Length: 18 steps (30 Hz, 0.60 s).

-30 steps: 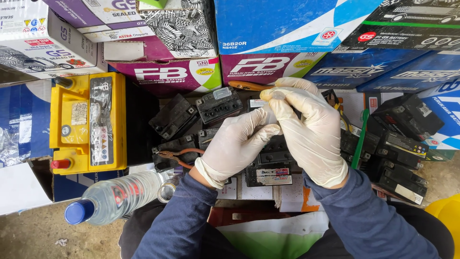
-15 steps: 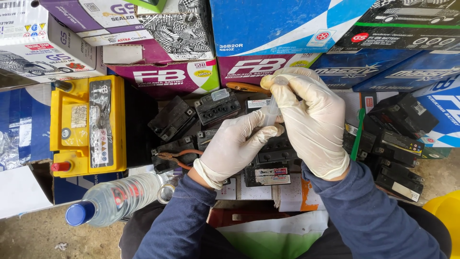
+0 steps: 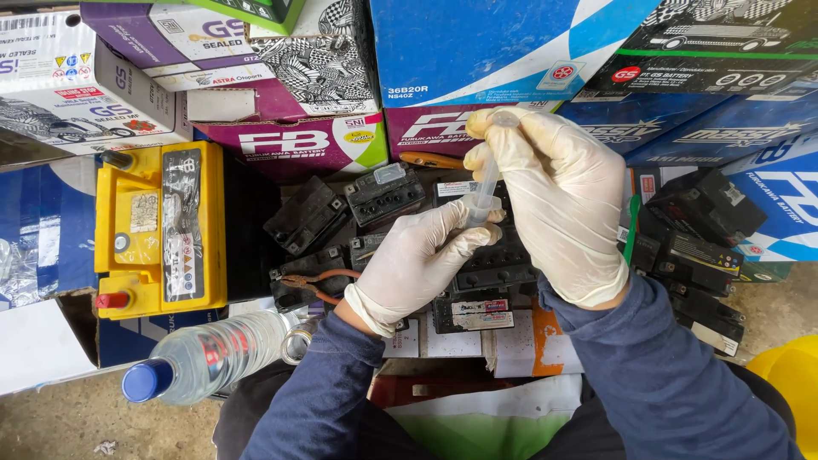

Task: Using a syringe to fill liquid into the cells of small lead-acid batteries

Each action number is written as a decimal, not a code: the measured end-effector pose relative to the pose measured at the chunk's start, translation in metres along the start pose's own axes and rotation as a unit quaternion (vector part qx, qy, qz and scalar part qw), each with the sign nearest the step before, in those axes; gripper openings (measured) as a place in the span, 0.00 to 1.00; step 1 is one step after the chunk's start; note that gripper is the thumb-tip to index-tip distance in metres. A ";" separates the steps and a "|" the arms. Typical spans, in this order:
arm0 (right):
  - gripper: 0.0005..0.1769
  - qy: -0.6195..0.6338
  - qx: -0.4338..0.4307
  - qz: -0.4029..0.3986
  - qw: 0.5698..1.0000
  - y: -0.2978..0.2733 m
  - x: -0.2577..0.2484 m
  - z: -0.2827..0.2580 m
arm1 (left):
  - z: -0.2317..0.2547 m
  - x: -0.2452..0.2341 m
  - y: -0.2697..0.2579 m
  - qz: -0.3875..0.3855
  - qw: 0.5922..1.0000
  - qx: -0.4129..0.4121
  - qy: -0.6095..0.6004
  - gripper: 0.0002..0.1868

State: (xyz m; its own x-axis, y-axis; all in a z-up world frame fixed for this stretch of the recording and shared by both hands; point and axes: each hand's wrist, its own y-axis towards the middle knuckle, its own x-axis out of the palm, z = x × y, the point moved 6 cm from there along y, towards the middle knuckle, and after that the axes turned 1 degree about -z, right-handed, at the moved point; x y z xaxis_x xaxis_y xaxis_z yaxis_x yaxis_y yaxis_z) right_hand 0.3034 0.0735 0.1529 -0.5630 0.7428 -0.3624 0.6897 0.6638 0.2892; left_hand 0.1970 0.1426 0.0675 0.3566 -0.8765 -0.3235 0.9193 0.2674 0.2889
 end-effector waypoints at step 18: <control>0.10 0.018 -0.007 -0.020 1.000 0.002 -0.005 -0.008 | -0.002 0.000 -0.001 -0.020 0.993 -0.019 -0.118 0.15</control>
State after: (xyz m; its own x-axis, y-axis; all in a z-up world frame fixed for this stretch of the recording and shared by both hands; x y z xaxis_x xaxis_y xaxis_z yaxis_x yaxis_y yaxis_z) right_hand 0.3039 0.0715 0.1621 -0.6062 0.7183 -0.3415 0.6603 0.6939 0.2874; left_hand 0.1966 0.1432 0.0659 0.2741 -0.9552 -0.1121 0.9391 0.2407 0.2451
